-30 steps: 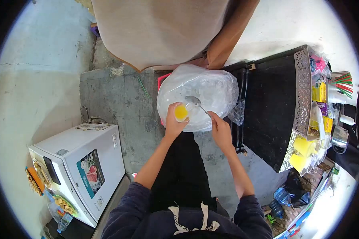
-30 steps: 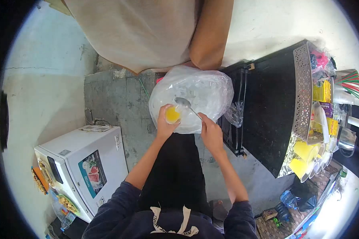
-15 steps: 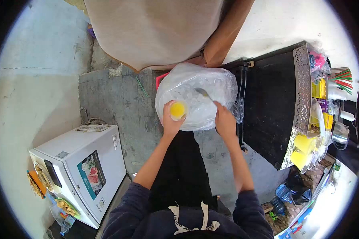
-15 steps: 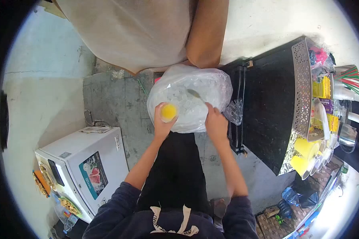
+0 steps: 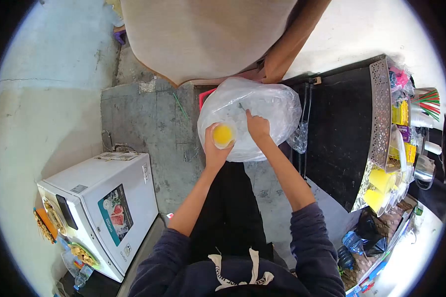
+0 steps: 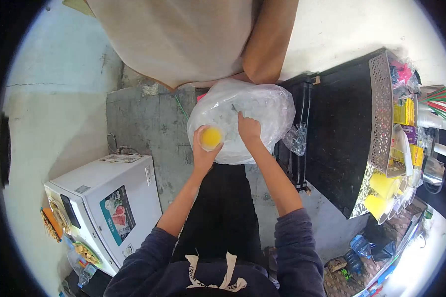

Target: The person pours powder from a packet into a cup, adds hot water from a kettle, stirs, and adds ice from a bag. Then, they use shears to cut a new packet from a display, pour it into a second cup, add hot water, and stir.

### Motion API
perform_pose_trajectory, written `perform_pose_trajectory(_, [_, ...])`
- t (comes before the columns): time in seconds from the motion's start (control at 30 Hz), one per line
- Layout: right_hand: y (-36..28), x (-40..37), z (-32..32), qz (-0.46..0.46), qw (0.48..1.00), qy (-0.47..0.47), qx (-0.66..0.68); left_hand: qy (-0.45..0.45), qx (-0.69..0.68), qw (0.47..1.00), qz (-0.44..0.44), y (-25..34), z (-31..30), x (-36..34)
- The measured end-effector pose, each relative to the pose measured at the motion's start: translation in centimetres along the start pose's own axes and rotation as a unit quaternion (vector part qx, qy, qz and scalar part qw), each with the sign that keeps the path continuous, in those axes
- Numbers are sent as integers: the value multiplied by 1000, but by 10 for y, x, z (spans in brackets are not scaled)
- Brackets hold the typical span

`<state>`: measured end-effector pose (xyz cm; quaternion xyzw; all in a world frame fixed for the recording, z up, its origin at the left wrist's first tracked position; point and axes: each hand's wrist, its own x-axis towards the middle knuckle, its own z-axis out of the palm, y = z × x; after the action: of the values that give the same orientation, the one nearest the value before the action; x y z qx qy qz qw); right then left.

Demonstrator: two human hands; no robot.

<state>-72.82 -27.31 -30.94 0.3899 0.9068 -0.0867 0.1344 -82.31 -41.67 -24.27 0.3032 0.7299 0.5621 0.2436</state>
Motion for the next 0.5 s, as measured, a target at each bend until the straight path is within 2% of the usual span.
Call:
perform_pose_trajectory(0.07, [9, 1, 1, -48, 998, -49, 0, -2, -3, 1000, 7, -1, -4, 1])
perform_pose_trajectory(0.1, [16, -2, 4, -49, 998, -49, -2, -4, -6, 1000, 16, -1, -5, 1])
perform_pose_trajectory(0.17, [26, -8, 12, -130, 989, -56, 30, -2, -9, 1000, 8, 4, -6, 2])
perform_pose_trajectory(0.2, [25, -13, 8, -133, 989, -56, 29, -4, -9, 1000, -1, 4, -6, 1])
perform_pose_trajectory(0.27, [24, -23, 0, -55, 989, -42, 128, -2, -5, 1000, 8, 4, -6, 1])
perform_pose_trajectory(0.3, [25, -25, -1, -56, 989, -43, 128, -2, -1, 1000, 17, 2, -5, 0])
perform_pose_trajectory(0.37, [27, -27, -4, 4, 971, -53, 232, 0, 11, 1000, 27, -4, -5, -1])
perform_pose_trajectory(0.43, [30, -26, -1, 8, 967, -48, 248, 0, 22, 999, 37, -6, -5, -3])
perform_pose_trajectory(0.5, [32, -24, 0, 14, 964, -41, 264, -9, -13, 1000, 10, -7, -7, -4])
